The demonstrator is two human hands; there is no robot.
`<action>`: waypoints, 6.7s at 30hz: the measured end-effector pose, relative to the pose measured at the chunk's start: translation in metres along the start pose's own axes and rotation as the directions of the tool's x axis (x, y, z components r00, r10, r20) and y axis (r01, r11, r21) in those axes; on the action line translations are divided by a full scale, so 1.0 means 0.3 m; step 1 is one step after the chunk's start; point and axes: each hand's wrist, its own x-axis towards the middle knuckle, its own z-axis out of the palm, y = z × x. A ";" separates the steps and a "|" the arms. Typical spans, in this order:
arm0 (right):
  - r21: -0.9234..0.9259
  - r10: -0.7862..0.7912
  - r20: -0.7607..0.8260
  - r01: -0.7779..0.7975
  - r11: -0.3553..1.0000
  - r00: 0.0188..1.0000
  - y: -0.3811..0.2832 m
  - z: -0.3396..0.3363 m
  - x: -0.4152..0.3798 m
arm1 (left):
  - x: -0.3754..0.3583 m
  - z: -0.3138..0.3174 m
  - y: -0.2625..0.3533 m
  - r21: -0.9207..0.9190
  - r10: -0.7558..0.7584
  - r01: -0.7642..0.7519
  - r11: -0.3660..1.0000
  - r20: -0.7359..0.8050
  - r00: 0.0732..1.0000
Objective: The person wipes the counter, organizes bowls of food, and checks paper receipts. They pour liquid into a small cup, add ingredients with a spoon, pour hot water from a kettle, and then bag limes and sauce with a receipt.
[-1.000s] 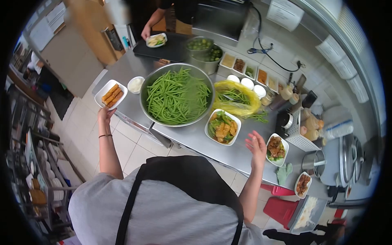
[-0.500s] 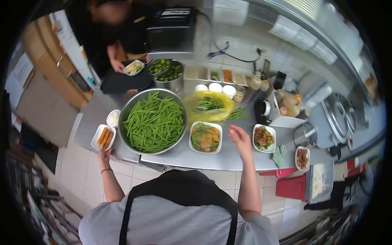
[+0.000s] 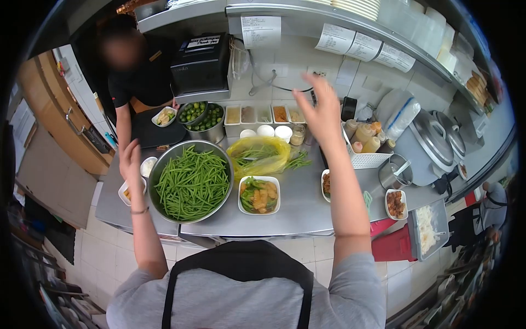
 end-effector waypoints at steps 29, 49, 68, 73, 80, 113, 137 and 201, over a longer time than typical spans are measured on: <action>-0.465 -0.271 -0.211 0.148 0.873 0.939 0.049 0.161 0.487 | 0.165 0.929 0.552 -0.864 0.133 0.407 0.296 0.460 0.878; -0.415 -0.176 -0.167 0.093 0.905 0.970 0.017 0.119 0.466 | 0.205 0.928 0.530 -0.725 0.282 -0.002 0.688 0.265 0.922; 0.175 -0.235 0.025 0.227 0.958 0.972 -0.010 -0.067 0.188 | 0.186 0.794 0.481 -0.817 0.115 0.318 0.481 0.419 0.901; 0.066 0.370 0.800 -0.682 0.729 0.473 0.098 -0.238 -0.678 | 0.020 0.623 0.303 -0.632 0.035 0.380 0.675 0.541 0.840; -0.692 0.717 0.469 -0.719 -0.065 -0.516 0.053 -0.532 -1.633 | -0.180 0.386 0.187 -0.520 0.038 0.497 0.695 0.716 0.697; 0.410 0.599 0.588 -0.838 0.359 0.544 0.023 -0.167 -0.620 | -0.121 0.595 0.386 -0.545 0.207 0.294 0.785 0.678 0.705; 0.758 0.463 0.621 -0.635 -0.149 0.633 0.232 0.181 0.097 | 0.315 0.841 0.734 -0.591 0.108 0.093 0.801 0.295 0.949; -0.771 0.713 0.100 -0.399 0.497 0.694 1.128 -0.541 -1.100 | -1.303 1.296 0.128 0.250 -0.287 0.960 0.125 0.935 -0.206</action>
